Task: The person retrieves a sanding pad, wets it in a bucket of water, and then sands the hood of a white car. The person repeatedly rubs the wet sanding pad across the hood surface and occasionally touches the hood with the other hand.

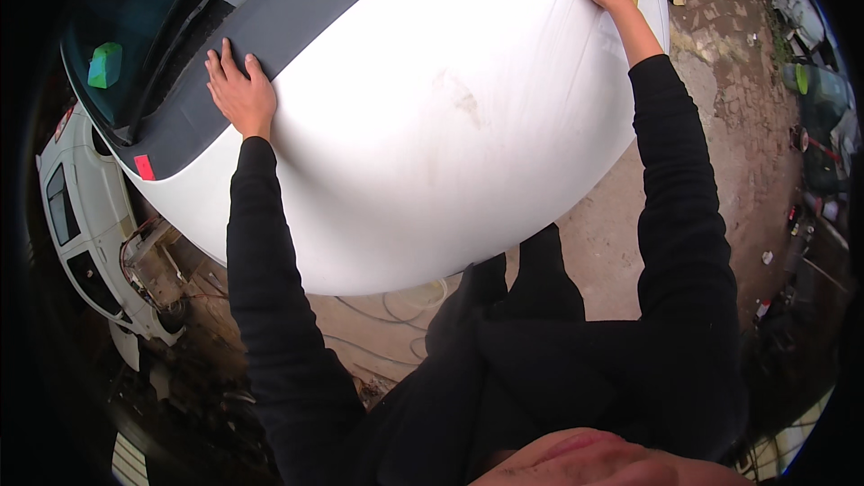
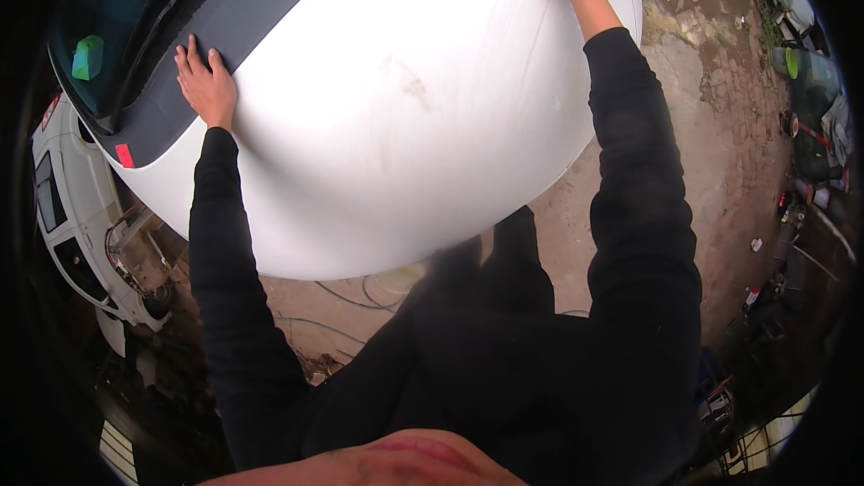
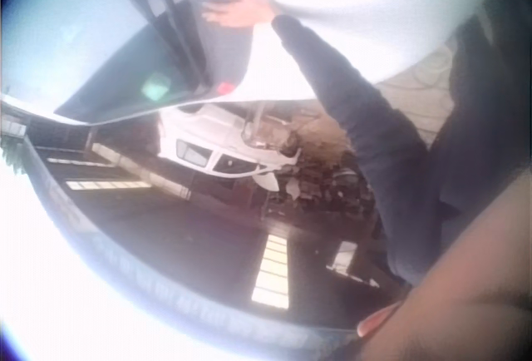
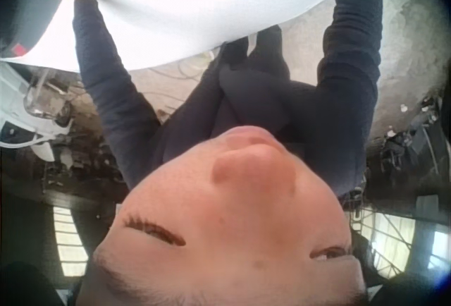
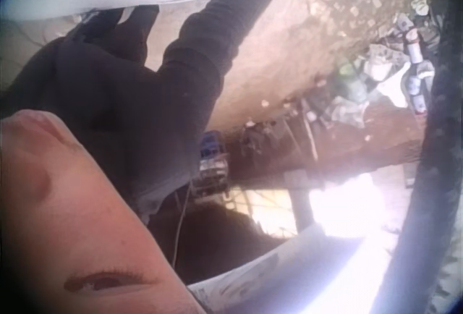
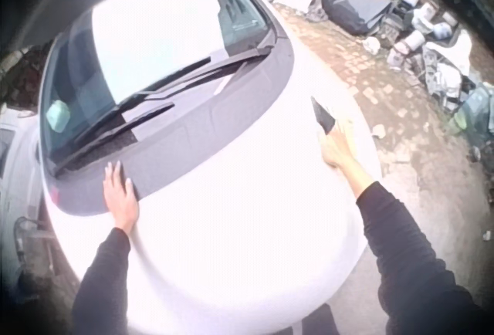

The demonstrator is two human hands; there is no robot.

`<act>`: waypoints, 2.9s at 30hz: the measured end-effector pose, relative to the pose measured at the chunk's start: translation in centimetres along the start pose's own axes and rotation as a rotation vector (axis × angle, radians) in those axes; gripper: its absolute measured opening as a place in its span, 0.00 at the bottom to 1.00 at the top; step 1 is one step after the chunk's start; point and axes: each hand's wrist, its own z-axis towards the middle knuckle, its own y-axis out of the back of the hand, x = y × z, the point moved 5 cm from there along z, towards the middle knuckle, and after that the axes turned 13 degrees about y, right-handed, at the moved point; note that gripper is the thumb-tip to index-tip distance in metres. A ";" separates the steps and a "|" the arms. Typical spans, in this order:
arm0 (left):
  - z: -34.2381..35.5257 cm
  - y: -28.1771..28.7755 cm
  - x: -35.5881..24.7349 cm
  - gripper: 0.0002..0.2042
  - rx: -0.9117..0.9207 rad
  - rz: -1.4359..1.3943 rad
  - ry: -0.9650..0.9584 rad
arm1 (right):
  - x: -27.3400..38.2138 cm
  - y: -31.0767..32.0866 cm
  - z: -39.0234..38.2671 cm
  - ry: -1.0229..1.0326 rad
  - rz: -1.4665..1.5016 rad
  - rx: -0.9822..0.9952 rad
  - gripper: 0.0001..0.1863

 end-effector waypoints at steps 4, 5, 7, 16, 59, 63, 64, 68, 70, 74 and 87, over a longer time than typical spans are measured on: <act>-0.1 0.1 -0.2 0.30 -0.008 -0.024 -0.012 | 8.3 1.1 -14.8 0.400 0.060 -0.071 0.33; -0.1 0.1 -0.2 0.30 -0.008 -0.023 -0.007 | 10.2 0.4 -19.6 0.384 0.072 0.032 0.35; -0.1 0.2 -0.2 0.30 -0.016 -0.031 0.000 | 14.7 -1.7 -29.5 0.447 0.112 0.134 0.40; 0.1 0.2 -0.1 0.30 -0.018 -0.043 -0.011 | 14.9 -3.3 -28.6 0.252 0.126 0.013 0.41; -0.6 1.9 -1.2 0.30 0.024 -0.053 0.099 | 16.8 -3.3 -24.9 0.204 -0.004 0.236 0.41; -0.7 1.6 -1.2 0.30 0.021 -0.057 0.083 | 17.7 -5.4 -34.7 0.214 -0.026 0.318 0.42; -0.7 1.6 -1.1 0.30 0.016 -0.055 0.081 | 17.7 -5.3 -34.7 0.235 -0.031 0.235 0.42; -0.4 1.3 -1.0 0.29 -0.003 -0.029 0.051 | 16.6 -3.9 -27.2 0.193 0.070 0.138 0.43; -0.4 1.1 -0.9 0.29 -0.009 -0.037 0.052 | 14.9 -2.4 -19.9 0.100 0.032 0.051 0.37; -0.4 0.8 -0.6 0.29 -0.013 -0.049 0.042 | 10.1 -0.3 -4.7 0.047 0.048 -0.149 0.37; -0.4 0.8 -0.6 0.30 -0.030 -0.014 0.066 | 18.0 -3.7 -33.2 0.435 0.039 0.284 0.42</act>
